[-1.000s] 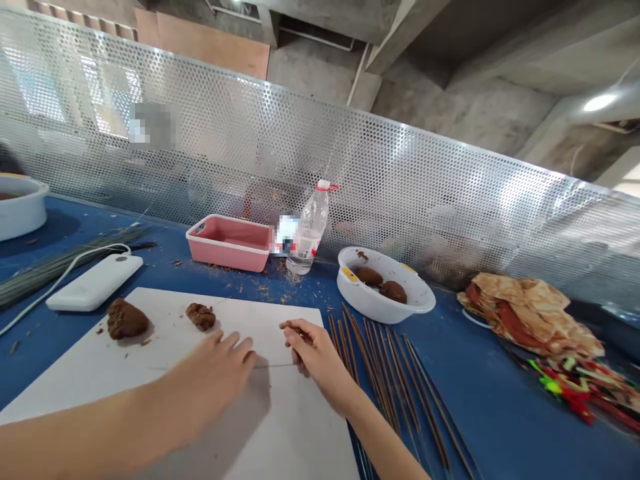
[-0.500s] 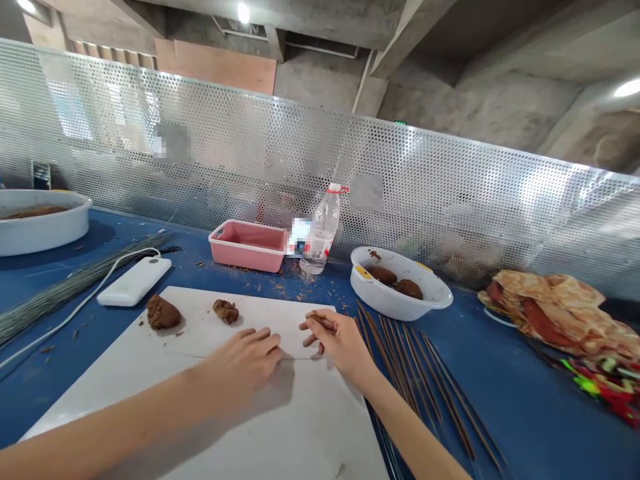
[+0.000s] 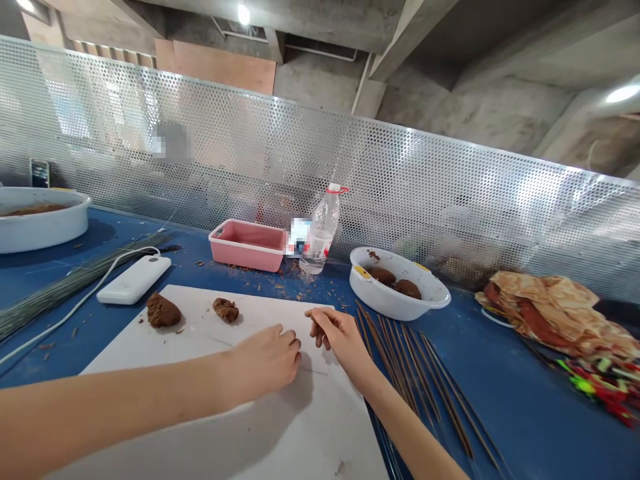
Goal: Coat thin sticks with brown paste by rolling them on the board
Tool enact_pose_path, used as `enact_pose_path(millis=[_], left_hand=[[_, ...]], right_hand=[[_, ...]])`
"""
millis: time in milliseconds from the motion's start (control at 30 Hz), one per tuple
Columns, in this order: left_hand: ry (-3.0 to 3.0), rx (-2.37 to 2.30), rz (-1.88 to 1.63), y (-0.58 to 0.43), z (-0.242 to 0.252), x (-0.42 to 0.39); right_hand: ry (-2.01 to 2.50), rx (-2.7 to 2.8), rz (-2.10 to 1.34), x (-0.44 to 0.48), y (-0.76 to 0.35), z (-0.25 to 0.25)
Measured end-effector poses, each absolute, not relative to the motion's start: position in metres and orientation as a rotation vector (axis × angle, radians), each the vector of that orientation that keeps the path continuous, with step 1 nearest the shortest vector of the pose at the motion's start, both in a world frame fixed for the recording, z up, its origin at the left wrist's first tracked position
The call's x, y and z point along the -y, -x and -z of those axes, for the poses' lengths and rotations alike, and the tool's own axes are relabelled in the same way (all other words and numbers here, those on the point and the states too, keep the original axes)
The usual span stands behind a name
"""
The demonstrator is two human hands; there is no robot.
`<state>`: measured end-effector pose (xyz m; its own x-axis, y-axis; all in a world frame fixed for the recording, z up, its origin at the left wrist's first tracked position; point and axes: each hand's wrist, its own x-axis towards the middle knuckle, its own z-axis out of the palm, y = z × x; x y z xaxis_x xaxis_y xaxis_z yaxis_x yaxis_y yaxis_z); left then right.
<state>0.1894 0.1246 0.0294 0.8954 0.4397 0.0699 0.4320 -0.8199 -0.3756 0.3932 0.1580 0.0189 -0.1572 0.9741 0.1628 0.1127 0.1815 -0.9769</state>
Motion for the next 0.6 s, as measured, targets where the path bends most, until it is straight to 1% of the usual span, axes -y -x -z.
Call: enact_pose_path(millis=[167, 333, 467, 533, 600], left_hand=[[2.646, 0.565, -0.017, -0.177, -0.046, -0.122], [2.625, 0.641, -0.003, -0.147, -0.063, -0.109], [2.739, 1.013, -0.043, -0.127, -0.069, -0.096], [2.790, 1.178, -0.011, -0.124, -0.067, -0.091], [2.850, 1.249, 0.049, -0.125, -0.061, -0.088]], right_hand=[[1.122, 1.434, -1.094, -0.165, -0.401, -0.018], [1.145, 1.417, -1.127, -0.167, -0.403, -0.017], [1.162, 1.403, -1.158, -0.165, -0.399, -0.015], [1.167, 1.397, -1.152, -0.164, -0.398, -0.014], [1.171, 1.396, -1.139, -0.164, -0.398, -0.014]])
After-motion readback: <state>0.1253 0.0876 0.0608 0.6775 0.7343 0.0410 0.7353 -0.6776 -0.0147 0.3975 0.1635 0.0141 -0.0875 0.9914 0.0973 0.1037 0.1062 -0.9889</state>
